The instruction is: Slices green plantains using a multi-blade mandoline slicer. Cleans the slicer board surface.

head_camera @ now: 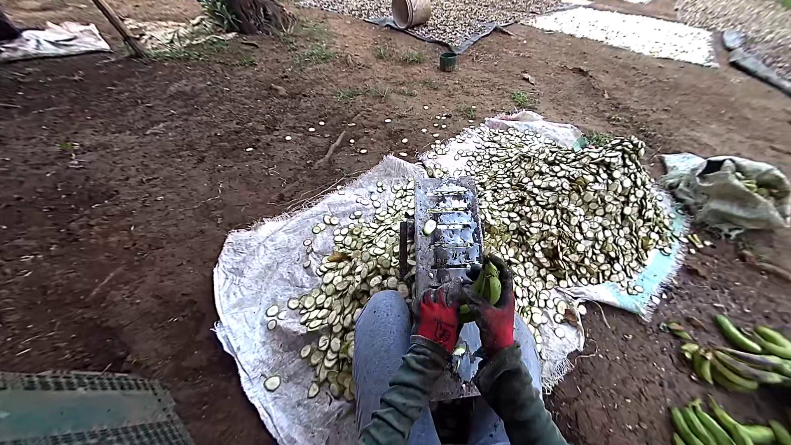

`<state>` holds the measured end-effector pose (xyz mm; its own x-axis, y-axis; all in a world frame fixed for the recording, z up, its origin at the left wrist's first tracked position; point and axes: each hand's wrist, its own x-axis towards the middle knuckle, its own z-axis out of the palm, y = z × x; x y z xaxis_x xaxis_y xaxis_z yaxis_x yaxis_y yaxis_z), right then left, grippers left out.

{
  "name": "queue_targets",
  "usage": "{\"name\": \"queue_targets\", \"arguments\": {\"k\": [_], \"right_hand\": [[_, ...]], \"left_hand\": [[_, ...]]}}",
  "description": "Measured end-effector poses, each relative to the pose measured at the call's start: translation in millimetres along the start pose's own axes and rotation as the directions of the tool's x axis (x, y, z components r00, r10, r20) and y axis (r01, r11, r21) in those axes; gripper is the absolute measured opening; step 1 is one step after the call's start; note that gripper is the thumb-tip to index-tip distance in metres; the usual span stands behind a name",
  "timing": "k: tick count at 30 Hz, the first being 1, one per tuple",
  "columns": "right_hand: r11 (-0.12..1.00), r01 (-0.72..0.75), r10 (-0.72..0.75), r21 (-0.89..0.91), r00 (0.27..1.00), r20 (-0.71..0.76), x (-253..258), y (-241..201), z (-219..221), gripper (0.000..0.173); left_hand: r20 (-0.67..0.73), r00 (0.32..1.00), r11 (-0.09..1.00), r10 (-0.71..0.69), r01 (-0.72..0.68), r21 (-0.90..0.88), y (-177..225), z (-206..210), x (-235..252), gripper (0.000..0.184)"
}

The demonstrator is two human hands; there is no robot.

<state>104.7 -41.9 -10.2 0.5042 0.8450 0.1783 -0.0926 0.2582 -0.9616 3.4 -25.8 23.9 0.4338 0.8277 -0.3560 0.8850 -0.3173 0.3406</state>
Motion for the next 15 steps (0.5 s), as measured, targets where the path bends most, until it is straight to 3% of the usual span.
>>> {"name": "queue_targets", "arguments": {"k": [1, 3, 4, 5, 7, 10, 12, 15], "right_hand": [[0.999, 0.033, -0.032, 0.012, 0.999, -0.024, 2.5, 9.2, -2.2, 0.079], [0.998, 0.05, -0.049, 0.042, 0.999, -0.017, 5.9, 24.3, -15.7, 0.075], [0.998, 0.037, -0.036, 0.057, 0.999, -0.011, 4.9, 29.7, -25.0, 0.075], [0.998, 0.016, -0.015, 0.061, 1.0, -0.008, 0.0, 34.4, -35.8, 0.076], [1.0, 0.013, -0.013, -0.002, 1.0, -0.013, -19.0, 44.7, -57.1, 0.075], [0.984, 0.092, -0.101, -0.155, 0.993, -0.054, -40.4, 54.0, -63.7, 0.07], [0.944, 0.157, -0.181, -0.292, 0.982, -0.057, -7.7, 54.7, -45.3, 0.064], [0.826, 0.285, -0.329, -0.487, 0.944, -0.005, 103.1, 71.1, -6.7, 0.061]], "left_hand": [[0.015, 1.0, 1.0, 0.015, -0.015, 0.023, -1.2, 3.6, 3.0, 0.063], [-0.042, 0.997, 0.998, 0.063, -0.063, 0.006, -22.7, 15.7, 9.0, 0.103], [-0.124, 0.989, 0.995, 0.076, -0.082, -0.05, -43.4, 23.2, 10.6, 0.112], [-0.304, 0.95, 0.979, 0.077, -0.13, -0.157, -69.9, 36.7, 12.7, 0.114], [-0.593, 0.806, 0.915, 0.005, -0.243, -0.323, -120.9, 54.8, 17.0, 0.105], [-0.739, 0.636, 0.795, -0.22, -0.322, -0.514, -177.4, 64.0, 10.7, 0.084], [-0.741, 0.553, 0.712, -0.381, -0.336, -0.616, -193.3, 71.4, 4.5, 0.074], [-0.682, 0.514, 0.621, -0.52, -0.32, -0.715, -199.8, 84.9, -3.2, 0.065]]}}
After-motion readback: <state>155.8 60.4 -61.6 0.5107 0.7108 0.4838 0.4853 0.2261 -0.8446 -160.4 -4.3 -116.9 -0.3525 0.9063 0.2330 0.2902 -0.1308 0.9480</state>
